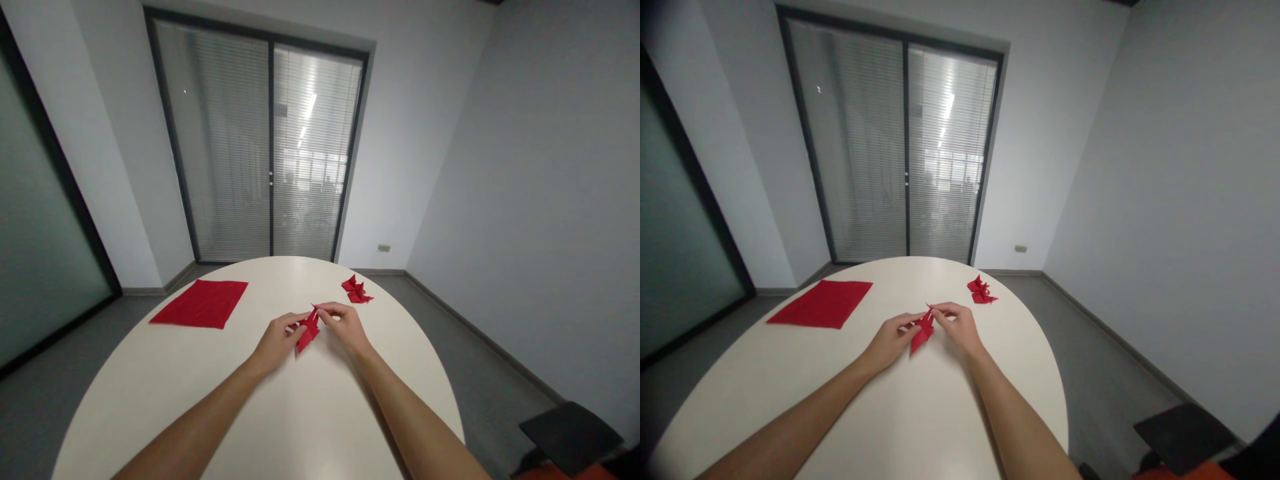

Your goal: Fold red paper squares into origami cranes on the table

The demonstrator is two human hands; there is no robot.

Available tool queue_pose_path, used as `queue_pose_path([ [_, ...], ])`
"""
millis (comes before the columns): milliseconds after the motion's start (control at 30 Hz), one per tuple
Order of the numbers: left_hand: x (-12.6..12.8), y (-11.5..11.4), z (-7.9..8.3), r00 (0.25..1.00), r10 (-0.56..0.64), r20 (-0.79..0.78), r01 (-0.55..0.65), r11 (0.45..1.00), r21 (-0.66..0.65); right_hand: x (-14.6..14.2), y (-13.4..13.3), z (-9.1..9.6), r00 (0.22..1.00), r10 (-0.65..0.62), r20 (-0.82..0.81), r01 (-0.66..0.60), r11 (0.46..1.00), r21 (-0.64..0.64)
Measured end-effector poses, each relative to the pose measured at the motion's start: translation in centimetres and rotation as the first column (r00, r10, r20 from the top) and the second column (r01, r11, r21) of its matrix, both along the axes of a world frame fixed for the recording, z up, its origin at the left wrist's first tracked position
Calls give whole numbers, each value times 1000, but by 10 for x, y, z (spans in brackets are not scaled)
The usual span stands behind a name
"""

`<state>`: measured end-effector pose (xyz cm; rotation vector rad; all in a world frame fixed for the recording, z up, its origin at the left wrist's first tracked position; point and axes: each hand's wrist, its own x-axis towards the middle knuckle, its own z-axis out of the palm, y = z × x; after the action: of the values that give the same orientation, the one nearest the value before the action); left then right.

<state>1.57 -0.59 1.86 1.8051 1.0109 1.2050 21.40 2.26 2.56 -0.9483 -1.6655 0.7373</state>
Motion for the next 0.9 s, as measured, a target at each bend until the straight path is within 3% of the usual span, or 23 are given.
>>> queue_pose_path([
  [267, -2, -3, 4, 999, -5, -48, 8, 998, 55, 0, -3, 5, 1000, 30, 4, -30, 999, -19],
  [500, -4, -3, 1, 994, 0, -108, 13, 993, 119, -2, 1, 0, 983, 75, -165, -86, 995, -58],
  [900, 0, -2, 1, 994, 54, -96, -50, 998, 45, -6, 1, -1, 959, 141, -246, -177, 976, -131],
])
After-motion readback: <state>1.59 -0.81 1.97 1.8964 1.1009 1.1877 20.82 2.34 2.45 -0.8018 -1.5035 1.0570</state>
